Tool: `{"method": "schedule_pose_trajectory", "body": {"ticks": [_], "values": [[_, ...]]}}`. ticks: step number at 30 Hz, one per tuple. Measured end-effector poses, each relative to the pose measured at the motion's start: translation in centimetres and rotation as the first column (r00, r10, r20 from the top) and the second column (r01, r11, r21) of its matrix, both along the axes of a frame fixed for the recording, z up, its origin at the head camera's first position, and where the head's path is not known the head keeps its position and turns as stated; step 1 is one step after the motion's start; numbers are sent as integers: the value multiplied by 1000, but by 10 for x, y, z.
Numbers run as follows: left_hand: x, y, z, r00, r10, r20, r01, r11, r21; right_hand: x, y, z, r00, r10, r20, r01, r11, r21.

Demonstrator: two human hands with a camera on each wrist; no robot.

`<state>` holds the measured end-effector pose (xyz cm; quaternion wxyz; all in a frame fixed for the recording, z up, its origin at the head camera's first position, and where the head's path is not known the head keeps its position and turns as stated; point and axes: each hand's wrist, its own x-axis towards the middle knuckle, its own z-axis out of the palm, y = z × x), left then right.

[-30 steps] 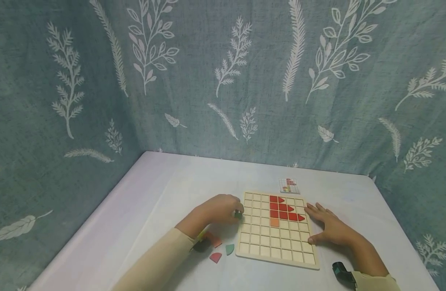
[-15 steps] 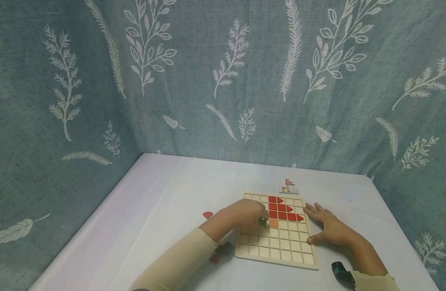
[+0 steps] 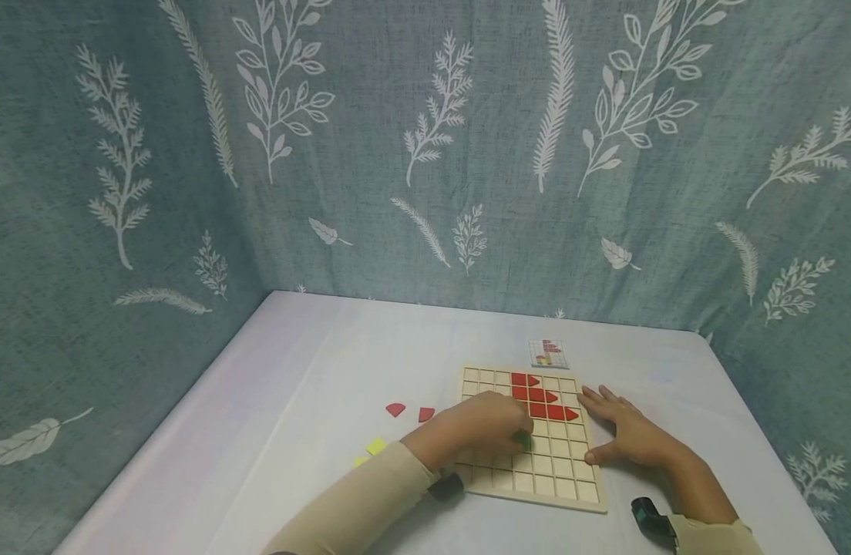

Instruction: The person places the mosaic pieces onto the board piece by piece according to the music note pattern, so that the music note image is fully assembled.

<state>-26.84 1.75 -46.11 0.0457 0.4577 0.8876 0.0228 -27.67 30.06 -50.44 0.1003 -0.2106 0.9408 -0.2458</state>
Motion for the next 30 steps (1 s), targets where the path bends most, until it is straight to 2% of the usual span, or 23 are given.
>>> {"method": "schedule_pose_trajectory", "body": {"ticks": [6, 15, 20, 23, 25, 30], "values": [[1, 2, -2, 1000, -4, -31, 4, 1000, -17, -1, -1, -1, 1000, -9, 8, 9, 1000, 7], [2, 2, -2, 1000, -1, -3, 1, 1000, -11, -2, 1, -2, 1000, 2, -8, -2, 1000, -10], [5, -2, 1, 1000, -4, -12, 4, 1000, -11, -1, 1, 0, 1000, 7, -10, -7, 1000, -8], [8, -8, 2, 1000, 3, -25, -3, 1000, 8, 0, 0, 1, 1000, -1, -7, 1, 1000, -7], [9, -16, 1, 999, 30, -12, -29, 999, 25, 0, 0, 1, 1000, -8, -4, 8, 1000, -8], [10, -47, 0, 996, 86, 27, -87, 996, 37, 2, -1, 2, 1000, -14, -1, 14, 1000, 0]]}}
